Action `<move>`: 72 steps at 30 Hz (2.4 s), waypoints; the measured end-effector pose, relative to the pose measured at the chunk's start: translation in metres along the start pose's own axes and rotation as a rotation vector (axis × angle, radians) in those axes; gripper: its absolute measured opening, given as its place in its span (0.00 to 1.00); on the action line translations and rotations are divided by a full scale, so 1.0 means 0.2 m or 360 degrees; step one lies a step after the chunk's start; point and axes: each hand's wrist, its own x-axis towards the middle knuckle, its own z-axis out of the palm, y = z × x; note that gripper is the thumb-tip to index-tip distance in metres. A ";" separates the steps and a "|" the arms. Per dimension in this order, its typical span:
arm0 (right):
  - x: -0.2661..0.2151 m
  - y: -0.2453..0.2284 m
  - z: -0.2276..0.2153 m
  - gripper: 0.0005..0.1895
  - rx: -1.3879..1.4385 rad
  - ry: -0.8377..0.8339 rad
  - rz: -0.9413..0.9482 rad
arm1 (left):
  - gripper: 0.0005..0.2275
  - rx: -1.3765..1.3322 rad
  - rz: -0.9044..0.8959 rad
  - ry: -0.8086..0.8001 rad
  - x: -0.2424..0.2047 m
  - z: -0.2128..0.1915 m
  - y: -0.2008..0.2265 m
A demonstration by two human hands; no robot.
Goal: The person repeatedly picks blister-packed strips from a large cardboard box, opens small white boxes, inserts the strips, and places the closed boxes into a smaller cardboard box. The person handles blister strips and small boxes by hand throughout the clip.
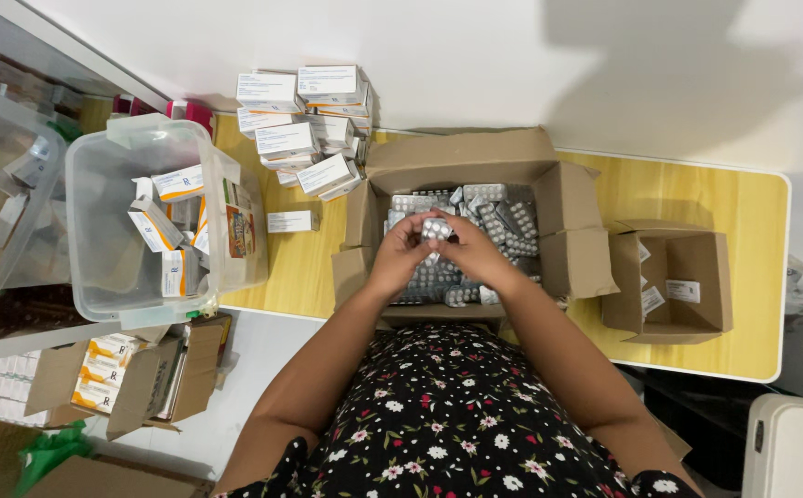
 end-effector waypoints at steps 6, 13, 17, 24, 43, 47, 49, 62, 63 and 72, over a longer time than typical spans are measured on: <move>0.03 -0.01 -0.18 0.38 0.0159 0.0002 0.0588 | 0.19 -0.0287 -0.0072 0.0342 -0.01 -0.02 0.02; -0.05 -0.09 -0.15 0.31 -0.1547 -0.0185 0.0669 | 0.16 -0.0561 -0.0655 0.0388 -0.04 -0.06 0.15; -0.08 -0.12 -0.20 0.28 -0.1258 0.0120 0.0440 | 0.15 -0.0222 -0.0765 0.0431 -0.05 -0.04 0.14; -0.19 -0.10 -0.15 0.21 -0.0428 0.0704 0.0404 | 0.17 -0.0515 -0.0618 0.0418 -0.02 -0.01 0.11; -0.24 -0.09 0.10 0.17 0.1555 0.0409 0.0838 | 0.21 -0.0266 0.0026 0.0295 -0.06 0.14 0.18; -0.25 -0.09 0.12 0.18 0.1519 0.0387 0.0859 | 0.19 -0.0177 0.0095 0.0401 -0.05 0.13 0.16; -0.24 -0.08 0.13 0.21 0.1333 0.0339 0.0841 | 0.17 -0.0109 0.0106 0.0473 -0.04 0.13 0.15; -0.25 -0.19 0.17 0.16 -0.0104 0.0528 0.0342 | 0.14 -0.0064 -0.0033 0.0498 -0.05 0.10 0.13; -0.23 -0.18 0.16 0.12 -0.0198 0.0593 0.0344 | 0.14 -0.0087 -0.0076 0.0467 -0.05 0.10 0.14; -0.17 -0.02 0.23 0.14 0.0922 0.0519 0.1119 | 0.23 0.0588 0.0638 0.0147 -0.05 0.12 0.12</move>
